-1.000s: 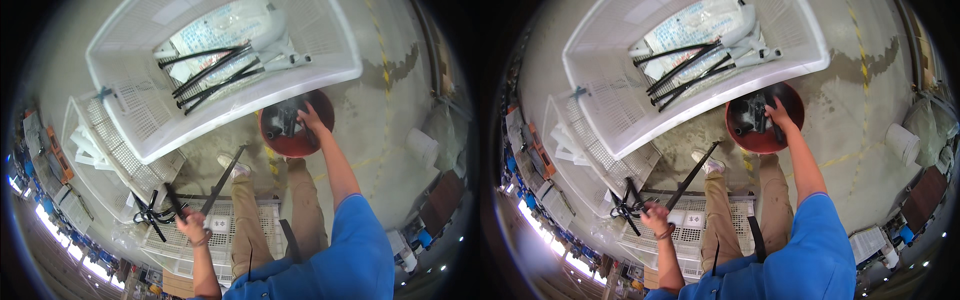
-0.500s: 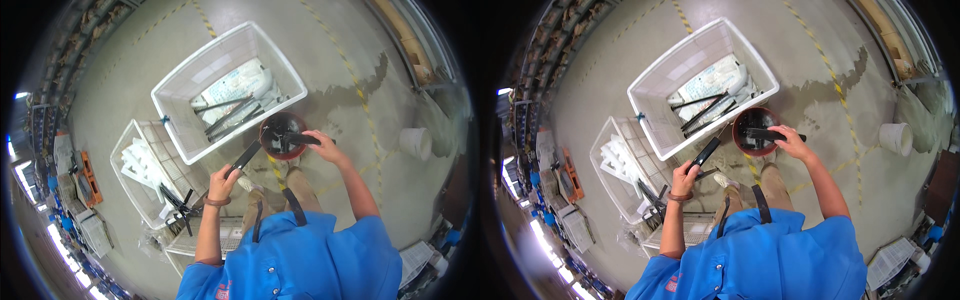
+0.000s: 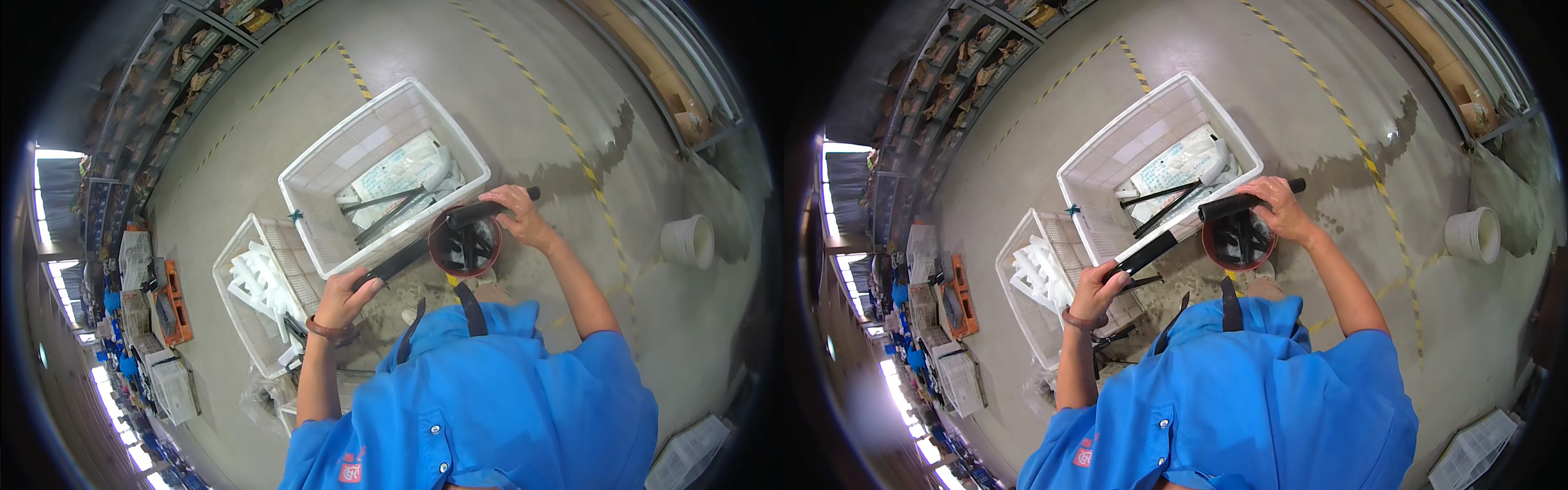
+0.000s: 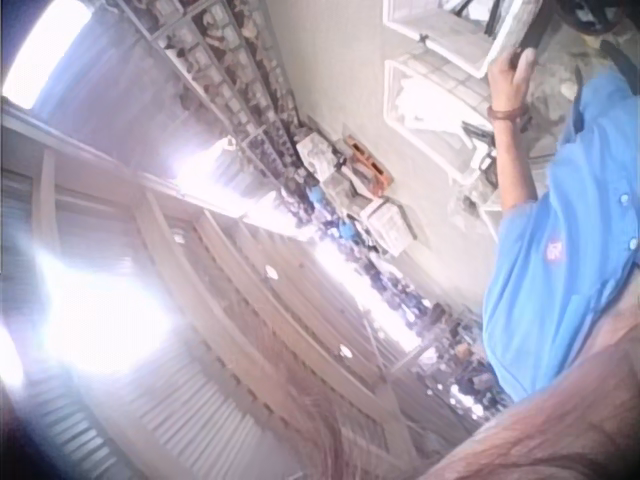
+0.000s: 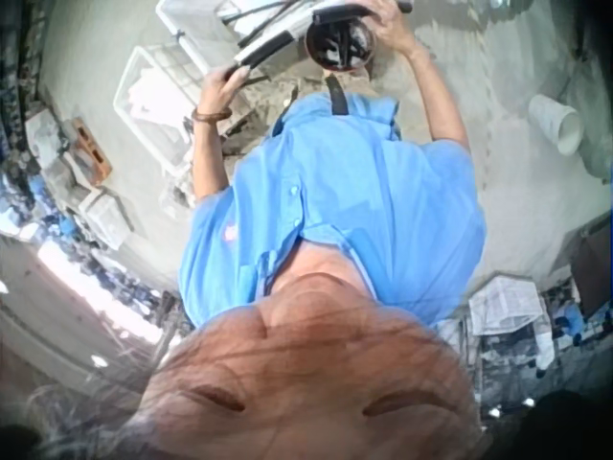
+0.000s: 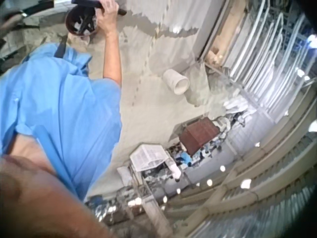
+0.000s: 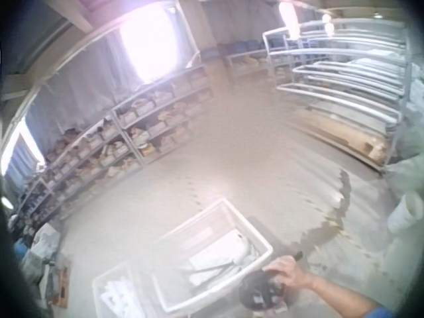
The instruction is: The person repeatedly picks black curved plastic pieces and white cylindrical foam pieces from bins, fits the foam onto the plastic, and places the assembled units into a clear bin. The person also gathers a bundle of black pieces and transfers them into another bin.
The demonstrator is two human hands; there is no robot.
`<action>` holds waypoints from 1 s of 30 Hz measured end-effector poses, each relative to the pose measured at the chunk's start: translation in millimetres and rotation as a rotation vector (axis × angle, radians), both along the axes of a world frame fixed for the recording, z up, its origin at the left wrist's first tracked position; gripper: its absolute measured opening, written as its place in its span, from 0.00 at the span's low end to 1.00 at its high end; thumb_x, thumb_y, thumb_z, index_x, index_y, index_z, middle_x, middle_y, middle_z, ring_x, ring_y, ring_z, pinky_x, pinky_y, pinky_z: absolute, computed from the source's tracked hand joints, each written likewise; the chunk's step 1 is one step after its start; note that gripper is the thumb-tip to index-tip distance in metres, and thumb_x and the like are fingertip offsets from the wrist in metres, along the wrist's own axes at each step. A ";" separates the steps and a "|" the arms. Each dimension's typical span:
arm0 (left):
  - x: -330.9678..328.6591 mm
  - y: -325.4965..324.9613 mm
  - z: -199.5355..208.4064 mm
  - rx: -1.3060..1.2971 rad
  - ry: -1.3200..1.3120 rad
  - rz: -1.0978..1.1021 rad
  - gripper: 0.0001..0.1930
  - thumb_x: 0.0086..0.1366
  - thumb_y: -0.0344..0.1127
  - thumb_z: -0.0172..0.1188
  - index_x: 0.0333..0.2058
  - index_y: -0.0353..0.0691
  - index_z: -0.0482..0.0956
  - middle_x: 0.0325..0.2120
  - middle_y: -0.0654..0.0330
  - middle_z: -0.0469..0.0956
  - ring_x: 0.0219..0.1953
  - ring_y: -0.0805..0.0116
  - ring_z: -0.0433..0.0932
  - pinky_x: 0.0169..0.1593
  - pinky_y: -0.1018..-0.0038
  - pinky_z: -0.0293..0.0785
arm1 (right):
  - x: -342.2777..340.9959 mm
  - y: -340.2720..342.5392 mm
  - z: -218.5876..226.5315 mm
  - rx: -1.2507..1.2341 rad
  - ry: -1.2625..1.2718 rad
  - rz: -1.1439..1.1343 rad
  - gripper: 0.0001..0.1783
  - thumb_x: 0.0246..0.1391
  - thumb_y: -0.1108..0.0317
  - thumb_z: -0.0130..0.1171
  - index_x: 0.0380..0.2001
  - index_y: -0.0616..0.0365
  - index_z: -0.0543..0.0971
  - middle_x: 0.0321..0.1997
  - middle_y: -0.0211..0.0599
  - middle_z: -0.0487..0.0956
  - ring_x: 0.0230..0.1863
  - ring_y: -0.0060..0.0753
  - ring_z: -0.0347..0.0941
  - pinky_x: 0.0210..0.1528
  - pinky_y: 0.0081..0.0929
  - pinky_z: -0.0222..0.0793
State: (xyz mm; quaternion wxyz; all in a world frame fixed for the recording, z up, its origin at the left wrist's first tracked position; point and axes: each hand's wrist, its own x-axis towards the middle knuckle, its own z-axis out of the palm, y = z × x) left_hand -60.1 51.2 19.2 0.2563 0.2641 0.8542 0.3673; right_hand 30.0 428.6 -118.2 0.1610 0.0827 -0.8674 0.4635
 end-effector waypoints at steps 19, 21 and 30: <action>51.7 39.8 -3.4 0.094 -0.011 0.197 0.15 0.66 0.42 0.62 0.31 0.34 0.76 0.15 0.51 0.70 0.17 0.61 0.69 0.25 0.69 0.67 | -26.6 -23.5 66.5 -0.218 -0.057 0.485 0.28 0.49 0.68 0.67 0.57 0.52 0.76 0.49 0.40 0.80 0.46 0.49 0.77 0.53 0.37 0.73; 54.4 40.0 1.6 0.092 -0.014 0.167 0.15 0.66 0.42 0.62 0.30 0.34 0.76 0.15 0.51 0.71 0.17 0.58 0.70 0.25 0.69 0.68 | -36.2 -10.4 77.0 -0.197 -0.239 0.618 0.27 0.54 0.63 0.65 0.58 0.53 0.75 0.50 0.38 0.81 0.48 0.44 0.78 0.55 0.32 0.72; 71.7 42.4 5.4 0.028 0.118 -0.044 0.17 0.66 0.43 0.60 0.26 0.35 0.72 0.14 0.51 0.68 0.16 0.58 0.69 0.23 0.68 0.66 | -47.1 7.7 82.2 -0.596 -1.368 1.134 0.25 0.65 0.46 0.52 0.47 0.60 0.75 0.20 0.23 0.68 0.17 0.11 0.58 0.17 0.13 0.54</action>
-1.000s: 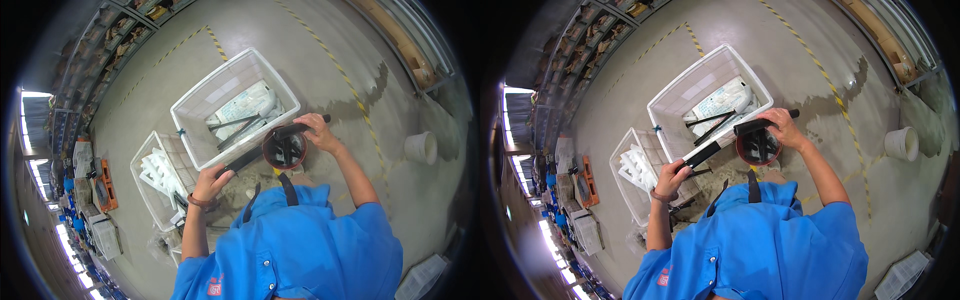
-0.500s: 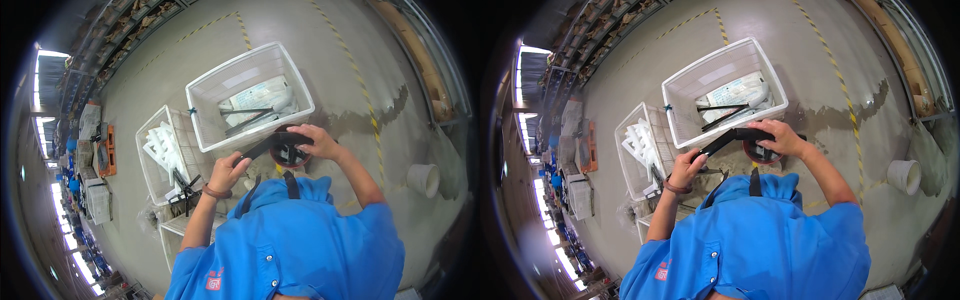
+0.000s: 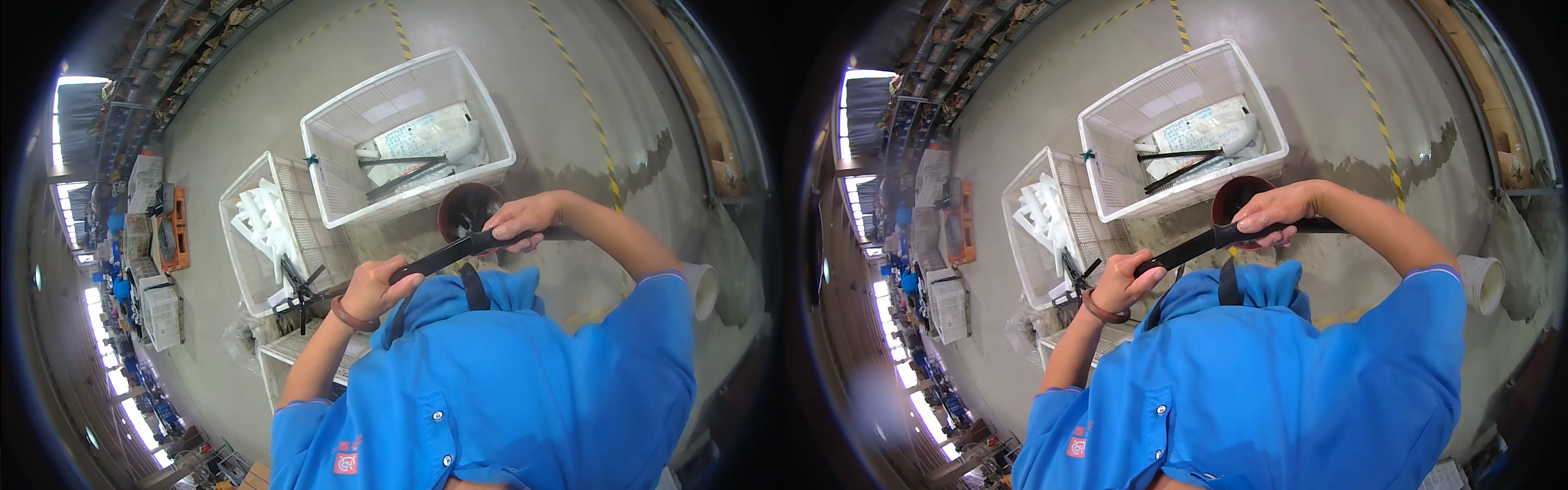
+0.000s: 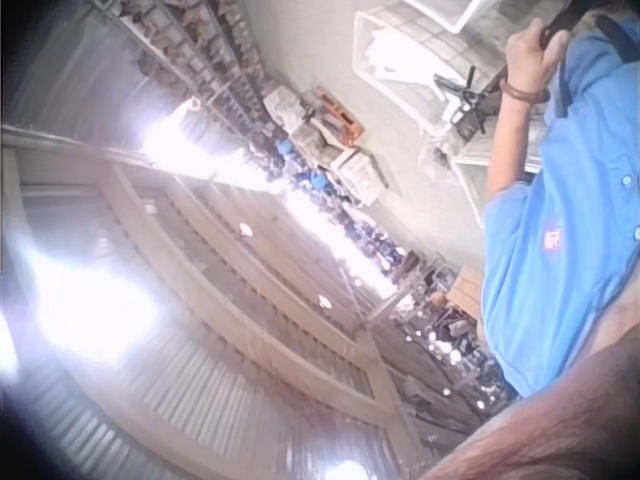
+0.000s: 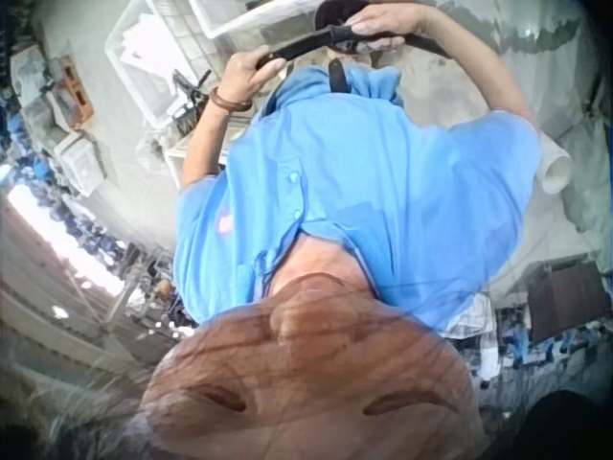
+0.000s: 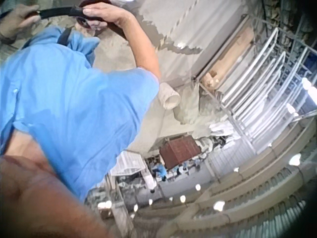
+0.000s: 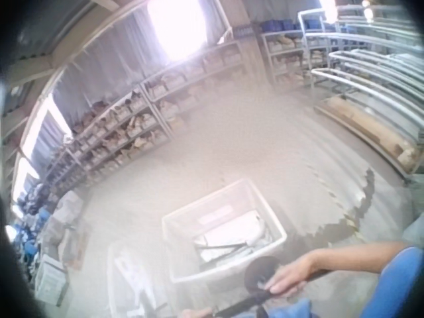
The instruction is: The person repeatedly picks black curved plastic pieces and white cylindrical foam pieces from bins, fits the foam onto the plastic, and places the assembled units into a clear bin. The person also gathers a bundle of black pieces and transfers them into another bin.
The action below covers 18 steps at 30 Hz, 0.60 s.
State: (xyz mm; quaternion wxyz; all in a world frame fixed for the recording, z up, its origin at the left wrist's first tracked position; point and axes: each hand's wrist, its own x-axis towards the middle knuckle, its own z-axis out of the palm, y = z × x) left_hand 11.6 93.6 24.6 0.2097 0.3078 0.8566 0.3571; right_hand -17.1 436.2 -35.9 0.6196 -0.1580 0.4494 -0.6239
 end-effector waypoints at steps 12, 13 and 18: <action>-10.5 -11.1 1.4 -0.090 -0.150 -0.037 0.21 0.65 0.51 0.60 0.27 0.35 0.77 0.16 0.46 0.73 0.20 0.44 0.73 0.26 0.59 0.69 | 30.5 -31.2 25.9 0.426 1.141 -0.167 0.24 0.51 0.52 0.67 0.42 0.58 0.75 0.29 0.45 0.79 0.30 0.46 0.77 0.32 0.40 0.69; -11.5 -11.9 3.9 -0.066 -0.148 -0.037 0.21 0.65 0.51 0.60 0.27 0.35 0.77 0.16 0.46 0.72 0.20 0.44 0.73 0.26 0.59 0.69 | 35.7 -35.3 26.4 0.530 1.164 -0.213 0.22 0.51 0.53 0.68 0.41 0.58 0.75 0.29 0.45 0.79 0.32 0.48 0.77 0.33 0.42 0.69; -19.5 -20.1 18.6 -0.087 -0.167 -0.066 0.22 0.66 0.51 0.58 0.26 0.36 0.77 0.15 0.47 0.72 0.19 0.45 0.72 0.25 0.60 0.68 | 43.4 -42.0 30.3 0.469 1.999 -0.392 0.23 0.41 0.53 0.70 0.38 0.52 0.75 0.24 0.31 0.68 0.23 0.34 0.66 0.28 0.27 0.65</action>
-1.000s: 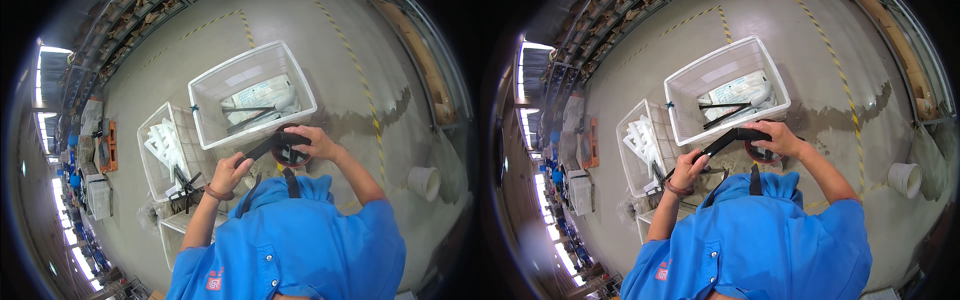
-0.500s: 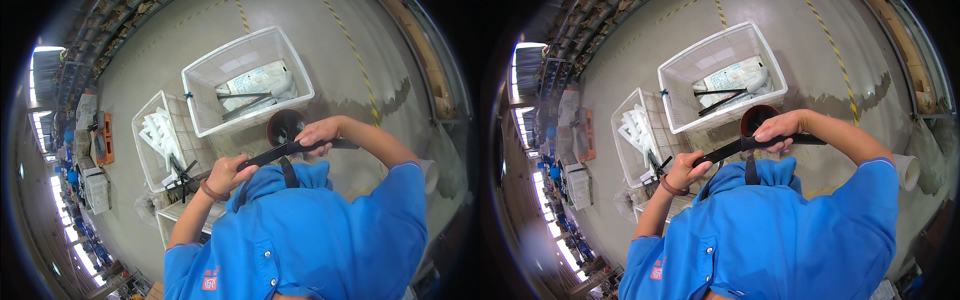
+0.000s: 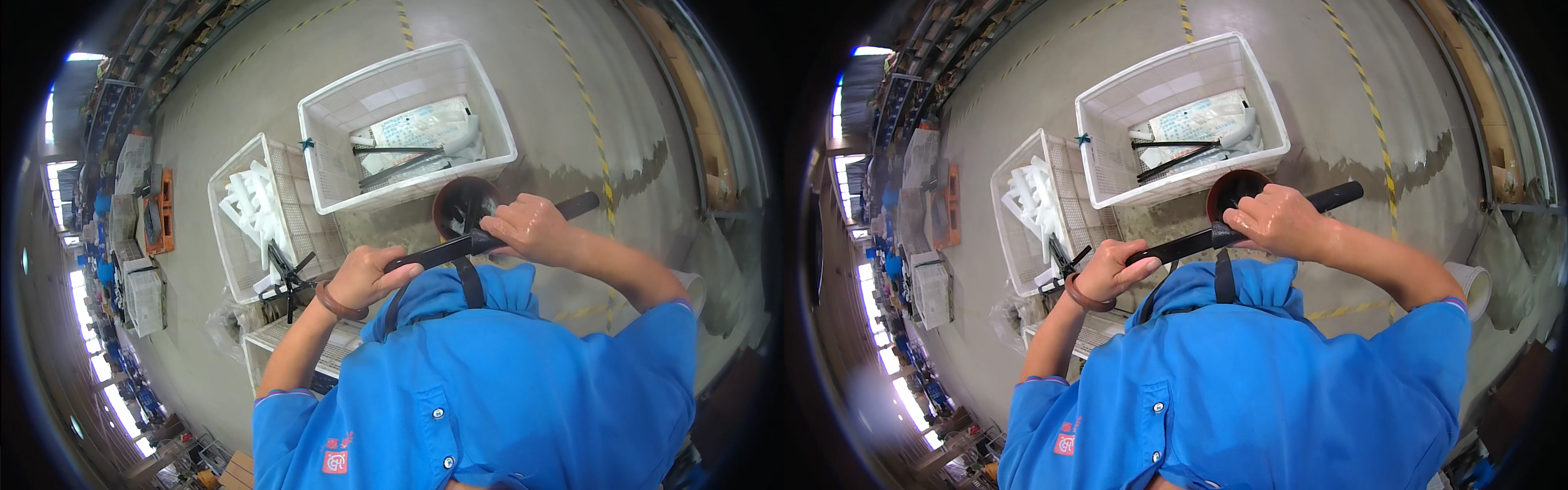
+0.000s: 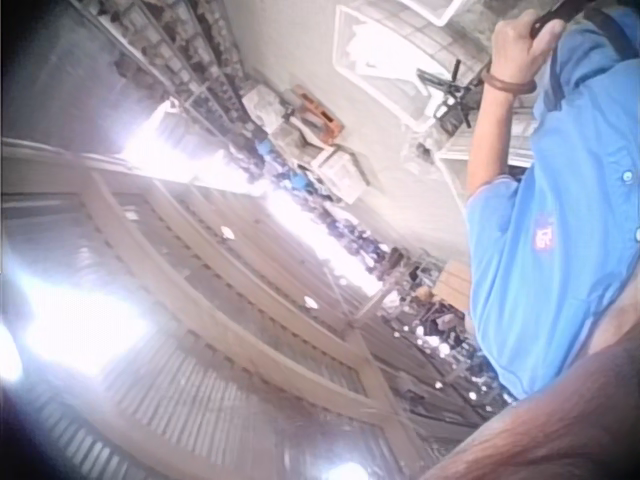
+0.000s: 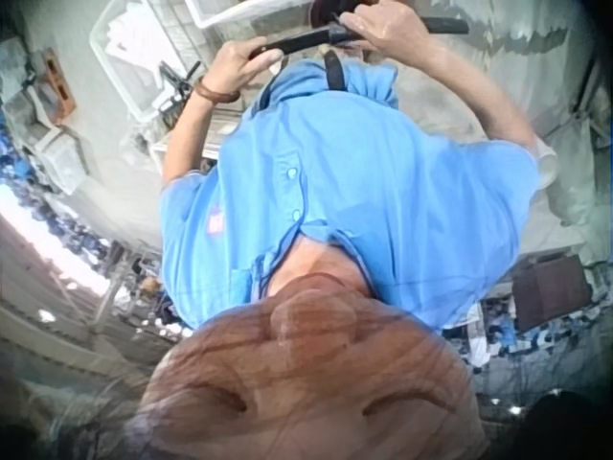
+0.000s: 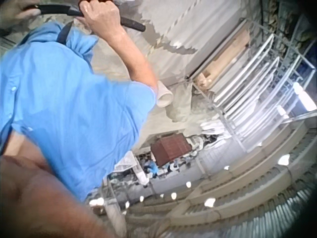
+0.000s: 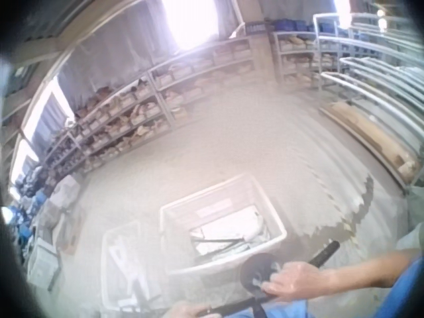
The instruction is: The person repeatedly picks black curved plastic pieces and white cylindrical foam pieces from bins, fits the foam onto the plastic, and places the assembled units into a clear bin. The person also gathers a bundle of black pieces and transfers them into another bin.
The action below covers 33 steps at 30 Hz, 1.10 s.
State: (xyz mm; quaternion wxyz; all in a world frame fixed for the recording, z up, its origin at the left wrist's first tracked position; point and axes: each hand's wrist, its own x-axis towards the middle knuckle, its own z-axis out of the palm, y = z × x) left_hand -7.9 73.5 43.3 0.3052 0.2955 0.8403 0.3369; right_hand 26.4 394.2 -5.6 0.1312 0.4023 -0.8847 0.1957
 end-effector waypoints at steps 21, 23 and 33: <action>21.3 -16.5 -33.5 -0.029 0.327 -0.159 0.22 0.60 0.59 0.61 0.28 0.43 0.79 0.16 0.54 0.76 0.20 0.49 0.77 0.25 0.59 0.72 | -2.4 -78.9 -3.4 0.225 -0.906 0.251 0.26 0.52 0.47 0.65 0.38 0.61 0.74 0.26 0.46 0.79 0.29 0.48 0.78 0.31 0.42 0.70; 16.8 -14.1 -39.6 0.099 0.315 -0.097 0.22 0.59 0.57 0.64 0.28 0.40 0.78 0.18 0.48 0.76 0.24 0.45 0.77 0.27 0.58 0.72 | 2.8 -108.4 1.4 0.161 -0.896 0.070 0.28 0.44 0.52 0.69 0.41 0.61 0.72 0.28 0.51 0.79 0.34 0.57 0.77 0.35 0.50 0.70; -10.4 -79.3 -17.2 0.186 0.032 0.267 0.20 0.66 0.45 0.63 0.23 0.34 0.71 0.14 0.64 0.68 0.18 0.80 0.66 0.22 0.75 0.64 | -43.0 -124.6 30.7 0.083 -0.043 -0.041 0.38 0.35 0.68 0.73 0.54 0.53 0.70 0.39 0.35 0.77 0.42 0.43 0.76 0.43 0.40 0.69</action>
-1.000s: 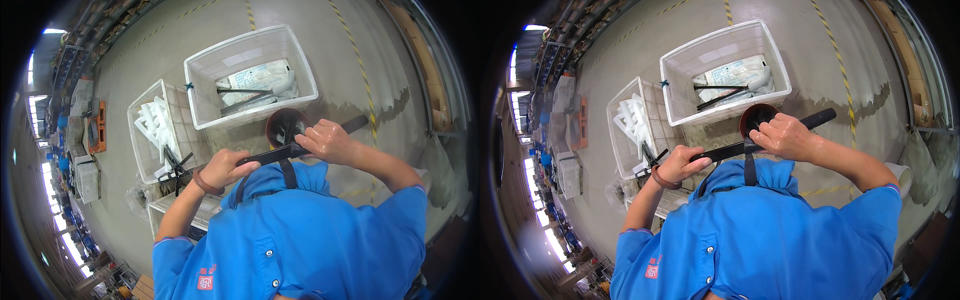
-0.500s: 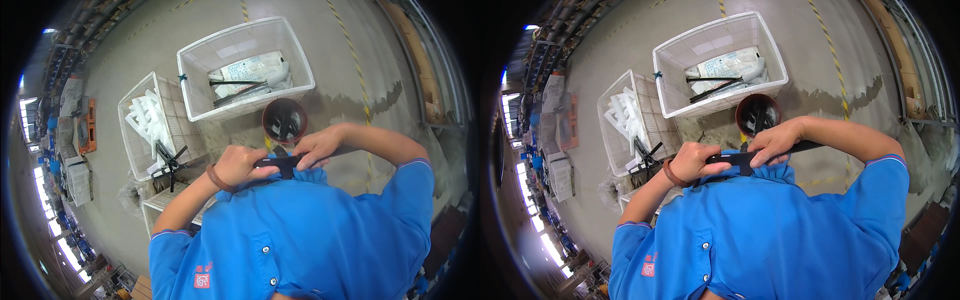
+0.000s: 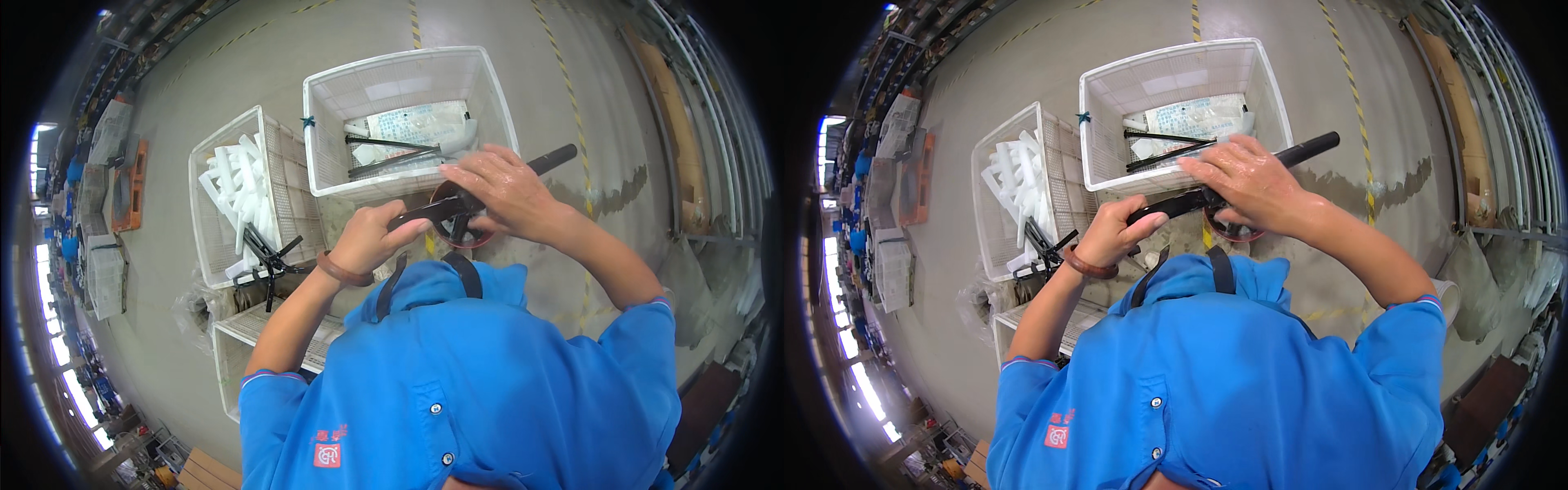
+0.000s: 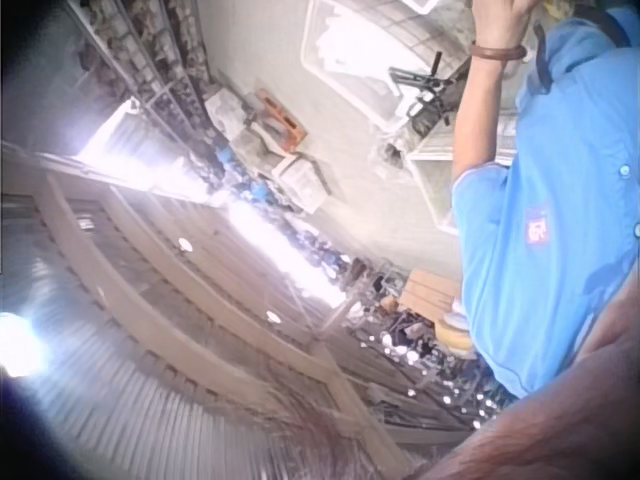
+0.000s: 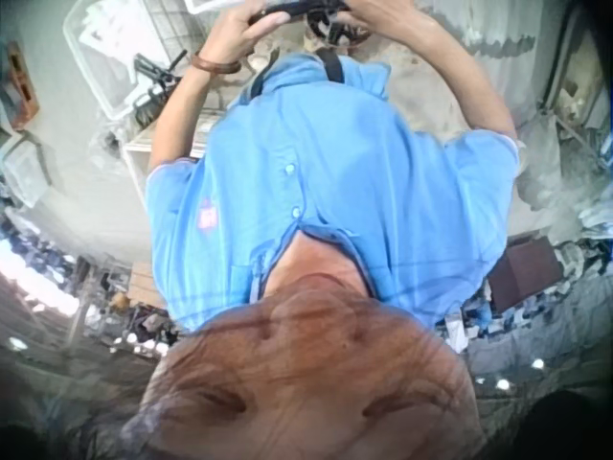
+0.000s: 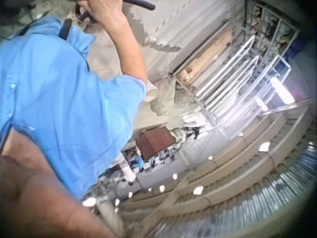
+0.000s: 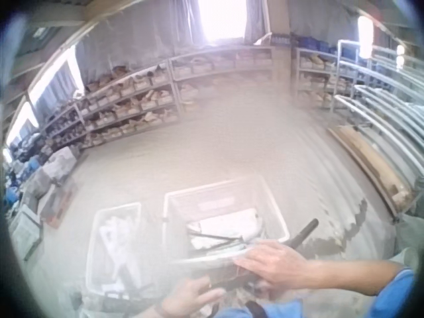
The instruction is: The person repeatedly picks black curved plastic pieces and white cylindrical foam pieces from bins, fits the foam onto the plastic, and places the assembled units into a clear bin. The person also gathers a bundle of black pieces and transfers them into another bin.
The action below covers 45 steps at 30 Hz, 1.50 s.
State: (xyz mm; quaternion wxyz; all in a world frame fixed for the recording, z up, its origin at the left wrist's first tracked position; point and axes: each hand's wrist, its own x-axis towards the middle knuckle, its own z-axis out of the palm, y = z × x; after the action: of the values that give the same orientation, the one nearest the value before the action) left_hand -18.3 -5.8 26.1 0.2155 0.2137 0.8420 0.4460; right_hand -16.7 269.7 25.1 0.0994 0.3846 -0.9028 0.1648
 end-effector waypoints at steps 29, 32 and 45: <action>24.2 -67.2 18.4 0.410 -0.380 0.039 0.15 0.59 0.32 0.70 0.38 0.35 0.72 0.28 0.62 0.78 0.29 0.77 0.77 0.35 0.77 0.75 | -52.9 -4.8 115.0 -0.259 -1.263 0.160 0.19 0.48 0.60 0.71 0.35 0.62 0.76 0.22 0.28 0.75 0.19 0.16 0.71 0.19 0.19 0.66; 48.8 -64.3 36.1 0.552 -0.508 0.046 0.13 0.65 0.36 0.64 0.37 0.36 0.69 0.23 0.58 0.78 0.27 0.72 0.81 0.27 0.78 0.75 | -57.4 -2.2 110.1 -0.344 -0.769 0.064 0.16 0.48 0.65 0.69 0.35 0.62 0.76 0.21 0.30 0.72 0.23 0.17 0.70 0.26 0.24 0.67; 138.3 -28.9 12.5 0.503 -0.567 0.605 0.10 0.65 0.34 0.64 0.34 0.40 0.71 0.18 0.70 0.69 0.19 0.85 0.65 0.22 0.82 0.60 | -118.7 -17.1 28.5 -0.081 -1.215 0.224 0.19 0.51 0.58 0.68 0.31 0.61 0.72 0.21 0.31 0.72 0.21 0.25 0.70 0.25 0.28 0.67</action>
State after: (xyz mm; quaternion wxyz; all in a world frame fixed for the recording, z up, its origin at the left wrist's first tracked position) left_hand 120.0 -34.6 38.6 0.2390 -0.1251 0.6406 0.7190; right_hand -135.4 252.6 53.6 -0.4357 0.3107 -0.7453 0.3978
